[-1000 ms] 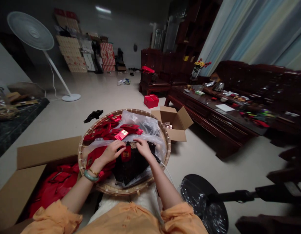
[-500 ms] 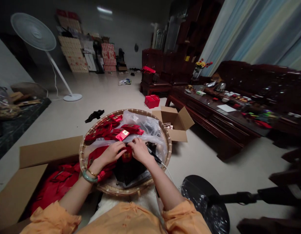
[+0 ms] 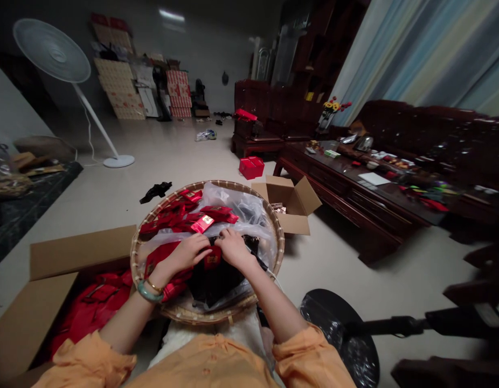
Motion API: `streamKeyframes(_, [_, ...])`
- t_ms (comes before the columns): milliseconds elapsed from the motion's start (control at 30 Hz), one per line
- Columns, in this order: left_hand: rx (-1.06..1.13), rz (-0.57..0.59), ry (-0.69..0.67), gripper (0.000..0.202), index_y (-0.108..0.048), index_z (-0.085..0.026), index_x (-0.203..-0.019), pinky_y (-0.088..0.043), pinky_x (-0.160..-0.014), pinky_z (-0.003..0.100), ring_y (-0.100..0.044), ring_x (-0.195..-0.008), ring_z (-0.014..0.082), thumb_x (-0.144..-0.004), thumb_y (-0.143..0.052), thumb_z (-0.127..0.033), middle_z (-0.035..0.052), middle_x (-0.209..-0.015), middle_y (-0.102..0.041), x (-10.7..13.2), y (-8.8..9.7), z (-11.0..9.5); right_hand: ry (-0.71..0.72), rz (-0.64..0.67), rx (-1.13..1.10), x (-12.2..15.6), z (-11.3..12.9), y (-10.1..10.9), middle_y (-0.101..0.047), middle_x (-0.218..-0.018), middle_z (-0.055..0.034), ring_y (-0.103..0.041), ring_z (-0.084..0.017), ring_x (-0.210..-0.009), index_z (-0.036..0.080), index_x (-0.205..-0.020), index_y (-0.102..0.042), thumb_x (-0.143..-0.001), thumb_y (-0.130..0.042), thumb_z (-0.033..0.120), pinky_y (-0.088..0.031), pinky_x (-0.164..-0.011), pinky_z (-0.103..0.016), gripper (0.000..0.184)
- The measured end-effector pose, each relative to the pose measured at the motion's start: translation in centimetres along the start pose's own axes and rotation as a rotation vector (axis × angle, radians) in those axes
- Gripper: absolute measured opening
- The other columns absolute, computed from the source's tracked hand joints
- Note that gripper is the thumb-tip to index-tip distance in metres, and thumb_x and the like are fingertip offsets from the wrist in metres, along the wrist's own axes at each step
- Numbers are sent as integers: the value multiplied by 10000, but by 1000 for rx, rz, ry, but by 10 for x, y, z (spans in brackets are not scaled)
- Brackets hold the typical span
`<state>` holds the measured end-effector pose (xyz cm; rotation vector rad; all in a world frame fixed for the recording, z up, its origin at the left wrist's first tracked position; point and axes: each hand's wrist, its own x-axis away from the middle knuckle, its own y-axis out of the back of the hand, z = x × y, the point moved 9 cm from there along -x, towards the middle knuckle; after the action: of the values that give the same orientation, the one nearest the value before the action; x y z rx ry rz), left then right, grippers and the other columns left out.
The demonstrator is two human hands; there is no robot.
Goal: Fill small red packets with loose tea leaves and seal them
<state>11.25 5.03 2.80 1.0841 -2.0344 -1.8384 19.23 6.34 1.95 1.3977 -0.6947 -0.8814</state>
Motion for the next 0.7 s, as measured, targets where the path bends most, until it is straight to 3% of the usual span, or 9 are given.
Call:
streamKeyframes(300, [-94,164,-62,218,-600,-159,-724,-392,-662,283,-490,-700,169,-851,-513,-313,51,-720,-593,-6,0,-16,11,157,107,-6,6,-13,-618,-1013,-130,-505,-285,-1012,195,-910,-700,-845,-467,192,-399,-801,-388,242])
streamKeyframes(433, [-49,148,-57,163,-609,-161,-742,-409,-690,297,-508,-727,178,-828,-540,-281,58,-743,-604,-5,-1,-13,6,152,107,-7,8,-13,-632,-996,-135,-546,-283,-963,172,-912,-691,-835,-463,177,-409,-775,-376,241])
streamKeyframes(567, [154,-10,-20,117,-600,-166,-830,-442,-760,311,-540,-812,176,-846,-502,-229,64,-834,-614,1,6,-3,-9,120,33,-6,6,-7,-649,-965,-117,-580,-235,-917,176,-935,-670,-833,-449,163,-406,-752,-309,244])
streamKeyframes(700, [460,-326,136,219,-551,-188,-1035,-454,-858,350,-545,-996,188,-820,-543,-226,85,-1046,-592,9,16,22,-66,56,-104,-9,-4,1,-664,-893,-84,-601,-201,-830,178,-893,-659,-814,-465,189,-390,-665,-252,210])
